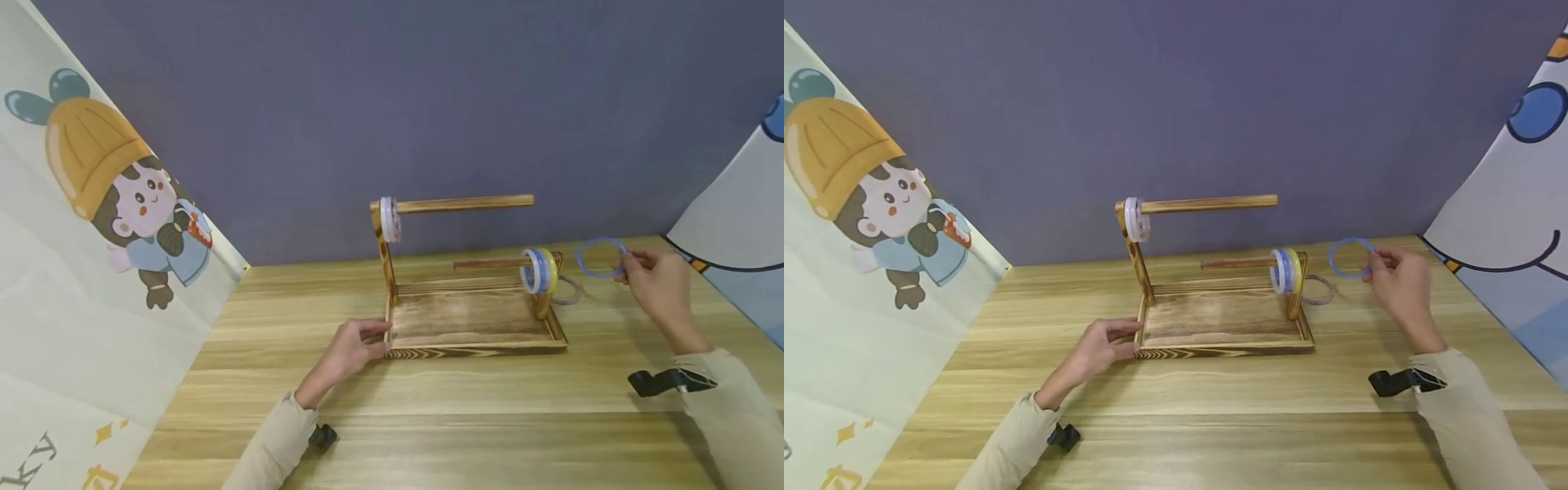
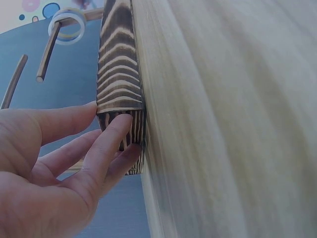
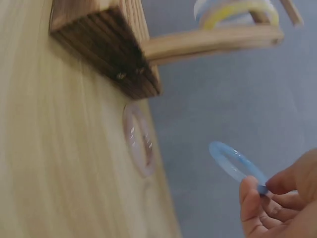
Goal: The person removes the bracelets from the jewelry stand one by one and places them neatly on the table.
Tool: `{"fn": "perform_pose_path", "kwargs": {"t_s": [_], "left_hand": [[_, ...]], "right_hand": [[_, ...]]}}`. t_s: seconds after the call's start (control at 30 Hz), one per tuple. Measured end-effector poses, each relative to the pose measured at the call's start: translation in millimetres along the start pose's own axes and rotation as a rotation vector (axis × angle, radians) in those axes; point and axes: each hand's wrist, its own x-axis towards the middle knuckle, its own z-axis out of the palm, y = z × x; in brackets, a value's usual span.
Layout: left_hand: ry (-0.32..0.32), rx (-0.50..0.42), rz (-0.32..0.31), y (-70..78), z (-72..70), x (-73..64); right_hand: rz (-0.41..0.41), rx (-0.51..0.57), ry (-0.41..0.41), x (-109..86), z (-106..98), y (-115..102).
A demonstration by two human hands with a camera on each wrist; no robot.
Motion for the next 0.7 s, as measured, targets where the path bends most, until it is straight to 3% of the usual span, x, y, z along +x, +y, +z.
{"fn": "perform_pose_path", "kwargs": {"t_s": [0.2, 0.37, 0.7], "left_hand": [[0.002, -0.005, -0.001, 0.4, 0.6, 0.3], [0.002, 0.004, 0.004, -0.3, 0.2, 1.5], [0.006, -0.002, 0.013, 1.0, 0.9, 1.8]], "right_hand": [[0.165, 0.050, -0.120, -1.2, -5.5, 26.0], [0.253, 0.035, -0.212, -2.7, -7.3, 38.5], [0.294, 0.011, -0.264, -6.0, -4.8, 52.7]]}}
